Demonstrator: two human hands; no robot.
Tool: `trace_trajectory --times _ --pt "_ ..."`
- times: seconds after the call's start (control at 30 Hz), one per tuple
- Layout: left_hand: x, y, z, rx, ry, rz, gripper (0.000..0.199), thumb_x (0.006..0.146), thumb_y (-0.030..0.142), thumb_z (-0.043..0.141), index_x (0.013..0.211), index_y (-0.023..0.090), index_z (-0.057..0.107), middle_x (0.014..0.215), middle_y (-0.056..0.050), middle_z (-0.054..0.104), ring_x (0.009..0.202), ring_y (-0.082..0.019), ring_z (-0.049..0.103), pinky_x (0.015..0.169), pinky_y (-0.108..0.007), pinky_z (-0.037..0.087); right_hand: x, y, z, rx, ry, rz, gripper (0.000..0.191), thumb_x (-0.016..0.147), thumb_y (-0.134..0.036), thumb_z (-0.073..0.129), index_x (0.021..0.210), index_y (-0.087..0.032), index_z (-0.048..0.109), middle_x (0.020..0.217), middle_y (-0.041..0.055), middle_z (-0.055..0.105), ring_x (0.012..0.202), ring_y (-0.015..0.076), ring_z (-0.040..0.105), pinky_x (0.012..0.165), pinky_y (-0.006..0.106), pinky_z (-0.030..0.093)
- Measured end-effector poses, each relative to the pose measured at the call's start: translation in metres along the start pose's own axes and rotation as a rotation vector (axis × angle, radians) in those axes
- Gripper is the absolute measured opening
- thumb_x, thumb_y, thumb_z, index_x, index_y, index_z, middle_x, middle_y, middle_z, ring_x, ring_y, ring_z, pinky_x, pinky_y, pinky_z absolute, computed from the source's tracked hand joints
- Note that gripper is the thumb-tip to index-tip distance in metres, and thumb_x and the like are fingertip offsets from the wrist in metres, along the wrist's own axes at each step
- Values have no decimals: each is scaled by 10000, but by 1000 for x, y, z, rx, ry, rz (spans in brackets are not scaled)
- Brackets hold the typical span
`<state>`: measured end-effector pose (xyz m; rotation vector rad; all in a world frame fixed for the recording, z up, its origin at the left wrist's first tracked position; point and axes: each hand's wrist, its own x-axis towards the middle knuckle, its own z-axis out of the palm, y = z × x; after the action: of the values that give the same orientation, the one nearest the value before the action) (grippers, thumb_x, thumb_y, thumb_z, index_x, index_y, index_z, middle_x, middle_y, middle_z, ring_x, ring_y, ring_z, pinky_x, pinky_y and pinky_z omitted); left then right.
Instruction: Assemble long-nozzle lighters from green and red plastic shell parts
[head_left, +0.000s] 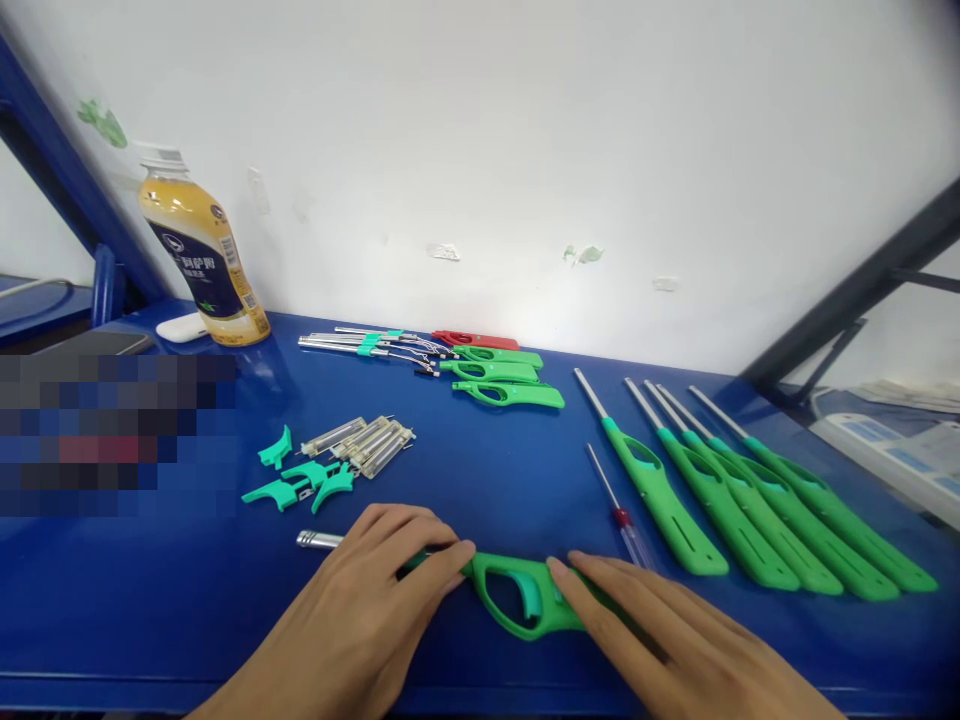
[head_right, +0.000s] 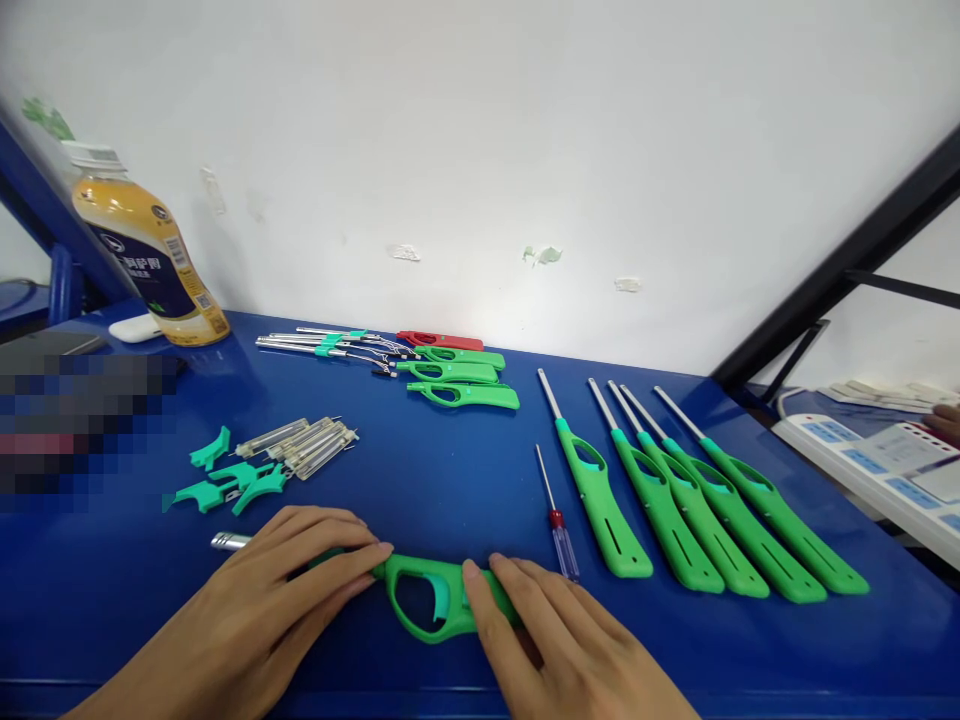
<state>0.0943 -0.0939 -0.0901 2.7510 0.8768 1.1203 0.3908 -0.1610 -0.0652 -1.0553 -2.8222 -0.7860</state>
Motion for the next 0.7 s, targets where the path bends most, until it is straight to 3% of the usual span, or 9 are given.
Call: trace_trajectory --times 0.33,0.57,0.7 --pt "-1 -3 3 25 -69 44 399 1017 -19 455 1244 189 708 1054 -47 752 982 -188 692 856 -303 597 -6 -5 8 77 -18 35 515 1077 -134 332 1514 -140 605 1377 82 756 1213 214 759 939 291 649" --pt "2 0 4 -9 -93 5 334 1061 38 473 1218 214 710 1076 -42 740 1012 -195 678 886 -330 589 -9 -13 8 166 -42 136 631 985 -64 394 1592 -163 536 1457 88 707 1266 227 729 958 291 639" --pt "-3 3 -8 45 -94 -76 347 1083 146 513 1389 251 639 1212 -53 718 1145 -233 654 979 -386 569 -14 -12 12 174 -7 172 666 969 -65 426 1612 -212 519 1458 61 709 1237 217 748 946 297 647"
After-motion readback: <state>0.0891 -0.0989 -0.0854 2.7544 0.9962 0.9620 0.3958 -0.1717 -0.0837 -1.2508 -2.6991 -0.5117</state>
